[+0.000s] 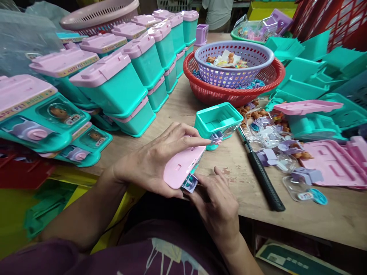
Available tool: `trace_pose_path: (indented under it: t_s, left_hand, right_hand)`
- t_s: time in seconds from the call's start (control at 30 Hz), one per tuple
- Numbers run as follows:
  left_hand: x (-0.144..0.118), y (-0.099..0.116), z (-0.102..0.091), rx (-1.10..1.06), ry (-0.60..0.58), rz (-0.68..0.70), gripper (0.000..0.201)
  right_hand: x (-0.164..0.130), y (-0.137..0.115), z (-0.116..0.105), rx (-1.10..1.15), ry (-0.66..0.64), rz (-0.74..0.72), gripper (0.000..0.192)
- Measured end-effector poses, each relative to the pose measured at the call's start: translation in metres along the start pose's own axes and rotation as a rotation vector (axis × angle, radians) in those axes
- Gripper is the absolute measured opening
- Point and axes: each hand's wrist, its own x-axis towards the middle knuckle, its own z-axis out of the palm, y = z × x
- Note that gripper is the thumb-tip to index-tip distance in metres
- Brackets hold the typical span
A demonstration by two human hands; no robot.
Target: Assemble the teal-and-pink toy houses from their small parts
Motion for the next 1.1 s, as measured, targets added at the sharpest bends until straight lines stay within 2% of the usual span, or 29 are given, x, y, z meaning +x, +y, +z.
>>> trace_pose_path:
  t_s: [0.27,0.5,0.57,0.7,0.77,0.93,1.1]
  left_hand:
    - [0.000,-0.001,0.002,0.017,0.008,-0.004,0.103]
    - [0.003,0.002,-0.005,0.034,-0.072,-0.004,0.095]
    - [0.004,0.008,-0.007,0.110,-0.106,-0.069,0.088]
    - [0.005,0.027,-0.007,0.360,-0.201,-0.310,0.078]
    - [0.006,0.035,-0.006,0.435,-0.251,-0.382,0.073]
    - [0.014,0.043,-0.004,0.518,-0.343,-0.409,0.075]
    - [0.017,0.045,0.000,0.496,-0.340,-0.514,0.084]
  right_hand:
    - [0.002,0.002,0.003,0.010,0.053,-0.019,0.030]
    - [0.001,0.003,0.002,0.031,0.040,-0.026,0.031]
    - [0.000,0.001,0.002,0.025,0.029,-0.020,0.031]
    - [0.000,-0.003,0.006,0.010,0.033,-0.006,0.032]
    - [0.000,-0.004,0.010,0.012,0.033,-0.008,0.032]
    - [0.001,-0.006,0.016,0.038,0.040,0.010,0.031]
    - [-0.001,-0.005,0.018,0.033,0.046,0.004,0.030]
